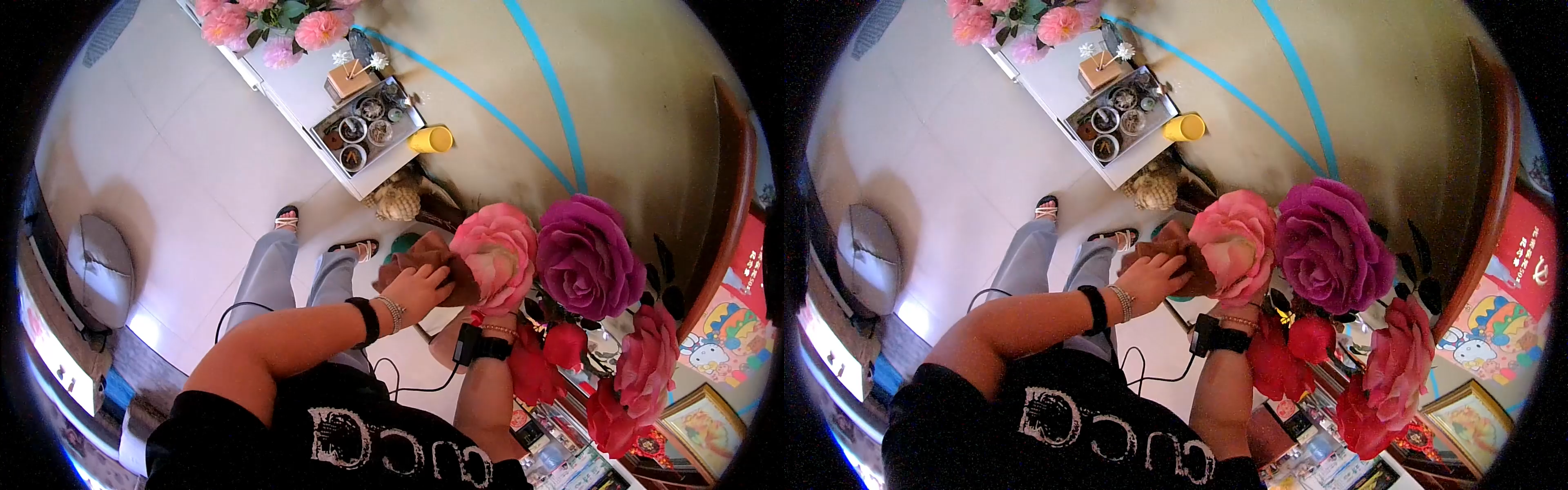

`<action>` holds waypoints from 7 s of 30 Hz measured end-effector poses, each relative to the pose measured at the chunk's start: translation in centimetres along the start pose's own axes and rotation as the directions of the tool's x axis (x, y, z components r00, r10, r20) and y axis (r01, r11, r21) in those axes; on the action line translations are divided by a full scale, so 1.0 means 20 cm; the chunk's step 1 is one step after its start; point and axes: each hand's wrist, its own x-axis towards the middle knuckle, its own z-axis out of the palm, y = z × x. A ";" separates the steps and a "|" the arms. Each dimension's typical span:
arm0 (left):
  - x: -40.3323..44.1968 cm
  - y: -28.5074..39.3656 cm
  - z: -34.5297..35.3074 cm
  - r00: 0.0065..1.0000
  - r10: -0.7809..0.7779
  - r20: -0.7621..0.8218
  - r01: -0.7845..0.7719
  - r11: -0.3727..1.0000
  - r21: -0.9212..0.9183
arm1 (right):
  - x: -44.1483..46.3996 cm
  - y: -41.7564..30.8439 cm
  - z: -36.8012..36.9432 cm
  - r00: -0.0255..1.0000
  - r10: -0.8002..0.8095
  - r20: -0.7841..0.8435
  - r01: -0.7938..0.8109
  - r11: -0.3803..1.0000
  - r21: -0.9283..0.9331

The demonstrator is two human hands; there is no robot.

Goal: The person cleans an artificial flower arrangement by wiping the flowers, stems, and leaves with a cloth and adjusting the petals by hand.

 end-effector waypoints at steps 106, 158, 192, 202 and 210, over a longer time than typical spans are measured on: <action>-0.24 -0.17 -0.31 0.858 -0.326 0.396 0.471 0.807 -0.356 | -0.15 0.29 -0.22 0.849 -0.459 -0.261 0.286 0.815 -0.504; 0.32 0.19 -0.06 0.922 -0.018 0.387 0.244 0.803 -0.544 | 0.07 0.25 -0.38 0.902 -0.405 -0.151 0.398 0.914 -0.074; 0.29 -0.04 -0.09 0.677 -0.012 0.736 0.679 -0.377 -0.630 | 0.04 0.15 -0.39 0.885 -0.465 -0.020 0.448 0.863 -0.234; 0.48 0.09 -0.03 0.674 -0.029 0.738 0.616 0.574 -0.540 | 0.06 0.22 -0.47 0.952 -0.303 -0.037 0.285 0.927 -0.242; 0.58 0.04 0.09 0.798 -0.023 0.602 0.129 0.983 -0.134 | -0.04 0.10 -0.42 0.851 -0.521 -0.065 0.462 0.801 -0.380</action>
